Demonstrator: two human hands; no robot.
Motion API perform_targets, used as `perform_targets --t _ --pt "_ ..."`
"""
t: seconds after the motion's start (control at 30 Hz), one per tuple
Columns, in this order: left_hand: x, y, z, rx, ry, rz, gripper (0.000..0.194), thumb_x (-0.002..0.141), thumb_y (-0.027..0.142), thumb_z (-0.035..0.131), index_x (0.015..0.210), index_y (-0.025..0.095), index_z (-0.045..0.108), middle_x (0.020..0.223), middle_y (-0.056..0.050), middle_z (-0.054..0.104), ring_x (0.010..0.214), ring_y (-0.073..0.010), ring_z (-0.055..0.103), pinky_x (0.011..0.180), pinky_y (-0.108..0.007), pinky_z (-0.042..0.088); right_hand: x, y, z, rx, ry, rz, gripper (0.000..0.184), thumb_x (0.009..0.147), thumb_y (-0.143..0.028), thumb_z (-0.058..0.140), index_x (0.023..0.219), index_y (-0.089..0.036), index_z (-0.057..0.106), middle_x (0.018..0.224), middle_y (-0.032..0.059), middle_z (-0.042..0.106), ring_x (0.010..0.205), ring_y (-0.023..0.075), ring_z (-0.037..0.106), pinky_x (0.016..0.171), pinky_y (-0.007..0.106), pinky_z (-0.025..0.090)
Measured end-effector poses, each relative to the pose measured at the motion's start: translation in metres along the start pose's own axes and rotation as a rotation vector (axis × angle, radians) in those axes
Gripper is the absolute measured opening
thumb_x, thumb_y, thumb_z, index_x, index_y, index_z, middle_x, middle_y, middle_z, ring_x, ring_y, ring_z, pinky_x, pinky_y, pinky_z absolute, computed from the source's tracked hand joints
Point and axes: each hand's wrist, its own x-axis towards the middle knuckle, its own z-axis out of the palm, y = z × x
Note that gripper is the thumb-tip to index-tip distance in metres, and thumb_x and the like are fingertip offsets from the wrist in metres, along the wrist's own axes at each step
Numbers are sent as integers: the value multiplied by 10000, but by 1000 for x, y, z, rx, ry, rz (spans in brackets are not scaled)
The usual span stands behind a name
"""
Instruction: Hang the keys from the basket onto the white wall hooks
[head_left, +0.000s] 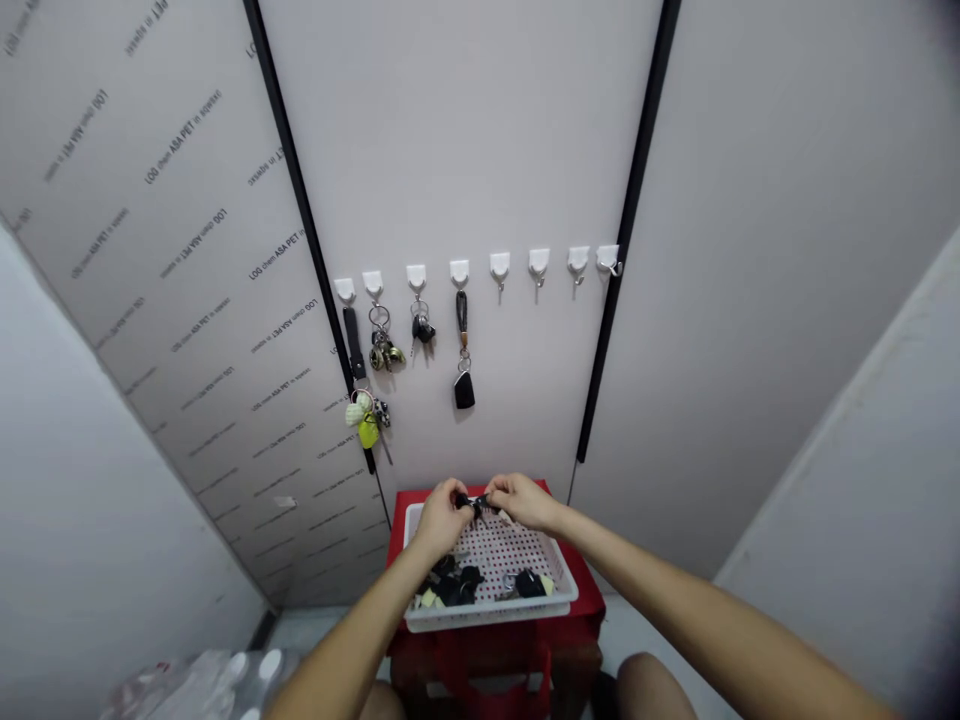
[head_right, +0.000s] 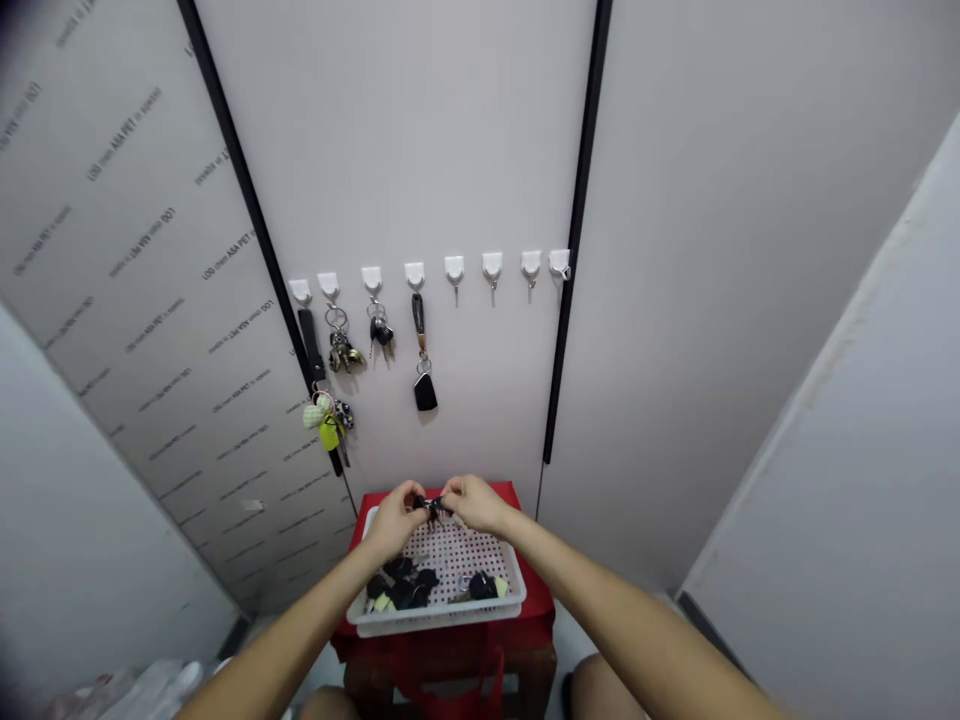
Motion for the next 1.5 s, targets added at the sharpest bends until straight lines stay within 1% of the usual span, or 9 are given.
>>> perform_targets --t 0.13,0.3,0.47,0.63,0.93,1.13,1.3,1.4,1.5 --pt "6 6 -8 -190 -125 11 154 524 80 459 665 141 446 535 58 433 499 -53 400 492 -167 326 -5 -13 -10 -114 98 -156 199 600 -147 403 741 -130 543 539 -16 490 471 62 413 467 177 330" --pt "12 20 -16 -271 -139 -3 177 521 60 466 676 141 441 554 55 457 513 -52 419 513 -168 347 -13 -25 -11 -250 248 -406 185 587 -179 468 734 -155 577 723 28 548 689 109 469 648 214 349" --pt "16 38 -24 -230 -175 21 206 485 39 492 662 135 447 532 59 460 510 -53 431 491 -162 345 -13 -32 -19 -300 207 -400 138 623 -183 432 634 -143 563 609 3 540 568 82 461 547 181 350" --pt "27 72 -37 -364 -78 -59 173 574 141 470 745 119 449 492 51 449 442 -54 447 440 -169 341 -9 -59 -55 -344 277 -392 187 651 -238 397 612 -122 539 501 -15 499 455 60 393 446 164 303" --pt "74 156 -66 -171 158 199 415 617 195 466 1023 147 395 757 -30 545 569 -75 500 538 -199 385 18 -145 -137 -247 743 -386 189 626 -270 416 578 -119 520 490 -10 505 455 63 437 473 173 339" --pt "80 194 -74 -49 215 317 432 600 206 493 1023 173 415 948 -49 511 661 -89 495 614 -216 383 40 -172 -161 -241 964 -267 164 619 -239 427 604 -127 545 548 29 550 527 100 500 533 218 376" --pt "72 175 -72 -42 187 247 444 595 194 494 1027 151 401 957 -66 501 660 -88 493 629 -230 386 42 -173 -160 -363 950 -155 154 616 -169 424 594 -119 567 576 62 569 591 131 518 589 243 379" --pt "61 134 -69 -24 117 169 405 597 177 482 995 132 424 942 -70 508 622 -78 490 610 -223 394 36 -155 -151 -321 972 -215 208 625 -165 404 749 -124 567 663 53 575 637 127 517 614 245 377" --pt "41 78 -62 79 -3 94 327 597 172 474 919 120 484 880 -63 539 663 -96 497 638 -218 387 26 -116 -119 -321 917 -312 274 631 -167 391 867 -127 525 725 37 569 657 114 507 629 241 376"
